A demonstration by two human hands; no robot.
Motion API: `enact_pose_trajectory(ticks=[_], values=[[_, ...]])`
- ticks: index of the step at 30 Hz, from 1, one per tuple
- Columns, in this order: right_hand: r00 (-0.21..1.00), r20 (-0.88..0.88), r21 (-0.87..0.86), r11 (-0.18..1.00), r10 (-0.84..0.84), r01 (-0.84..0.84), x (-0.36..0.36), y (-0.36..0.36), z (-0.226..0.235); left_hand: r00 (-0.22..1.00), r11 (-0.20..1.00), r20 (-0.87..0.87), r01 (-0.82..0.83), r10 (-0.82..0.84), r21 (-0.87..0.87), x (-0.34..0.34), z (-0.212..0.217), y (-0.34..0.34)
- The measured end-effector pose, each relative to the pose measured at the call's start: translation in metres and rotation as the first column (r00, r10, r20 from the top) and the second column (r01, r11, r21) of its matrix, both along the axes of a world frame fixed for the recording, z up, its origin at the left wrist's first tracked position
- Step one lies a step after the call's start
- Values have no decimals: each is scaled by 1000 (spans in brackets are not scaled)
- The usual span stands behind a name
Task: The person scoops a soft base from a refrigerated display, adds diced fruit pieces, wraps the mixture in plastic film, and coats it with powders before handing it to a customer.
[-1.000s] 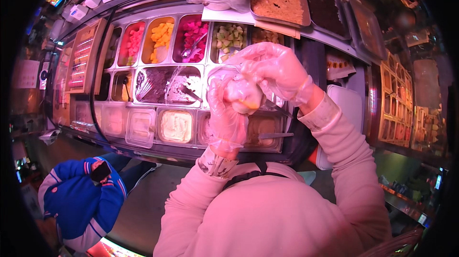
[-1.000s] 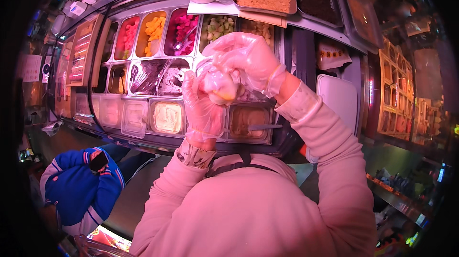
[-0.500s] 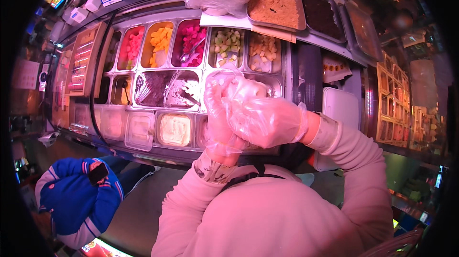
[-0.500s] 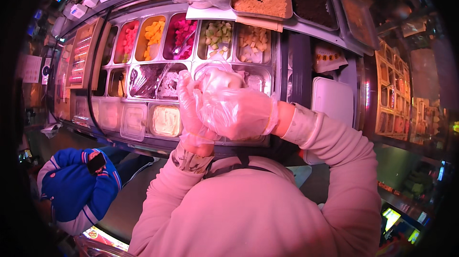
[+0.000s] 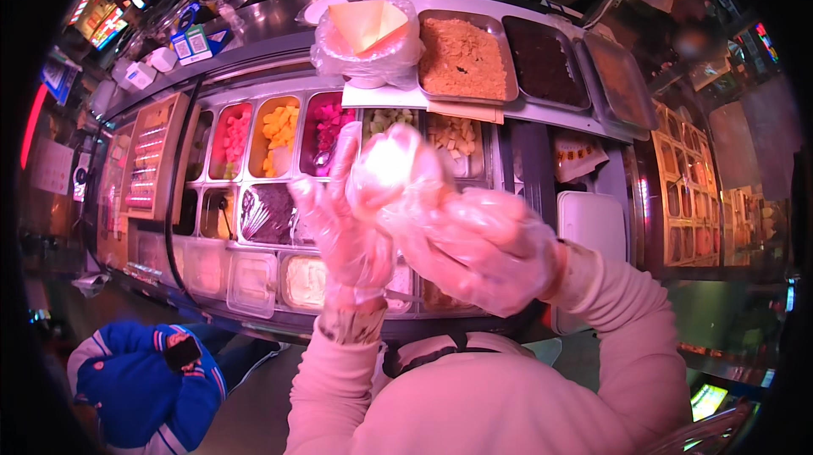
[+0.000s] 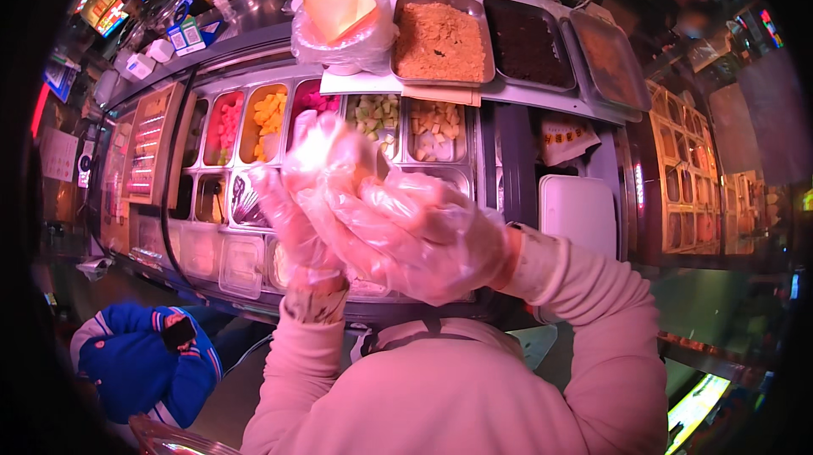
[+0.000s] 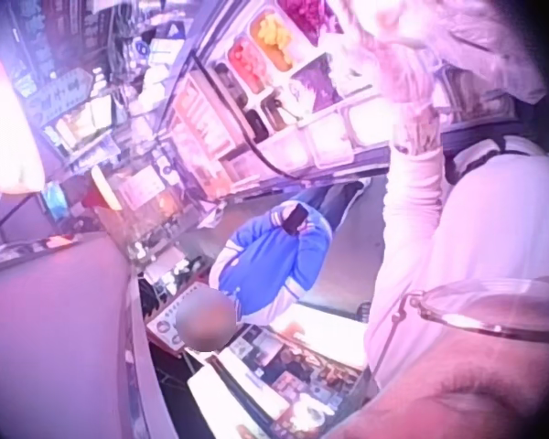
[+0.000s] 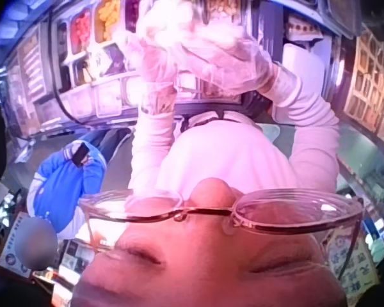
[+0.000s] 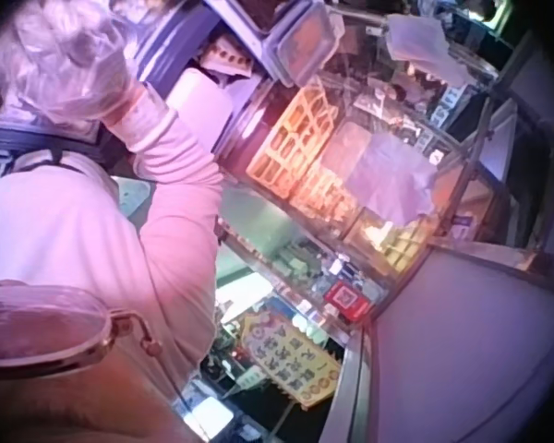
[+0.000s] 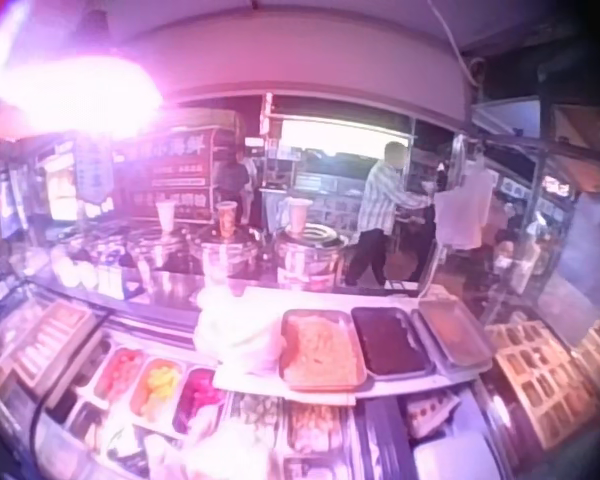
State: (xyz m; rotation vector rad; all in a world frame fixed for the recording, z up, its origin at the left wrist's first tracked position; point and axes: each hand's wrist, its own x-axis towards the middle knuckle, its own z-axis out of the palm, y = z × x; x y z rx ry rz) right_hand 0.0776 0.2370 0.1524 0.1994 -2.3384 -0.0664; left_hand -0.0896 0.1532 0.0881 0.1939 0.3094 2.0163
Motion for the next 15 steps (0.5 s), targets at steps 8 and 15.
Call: enact_pose_trajectory(ticks=[8,15], values=[[954,144,-367,881,-264,300,8,10,-64,893,956,364,293,-264,-26,32,-82,38],[969,81,-416,875,-235,248,-11,100,-50,721,920,589,376,-366,111,16,-81,70]])
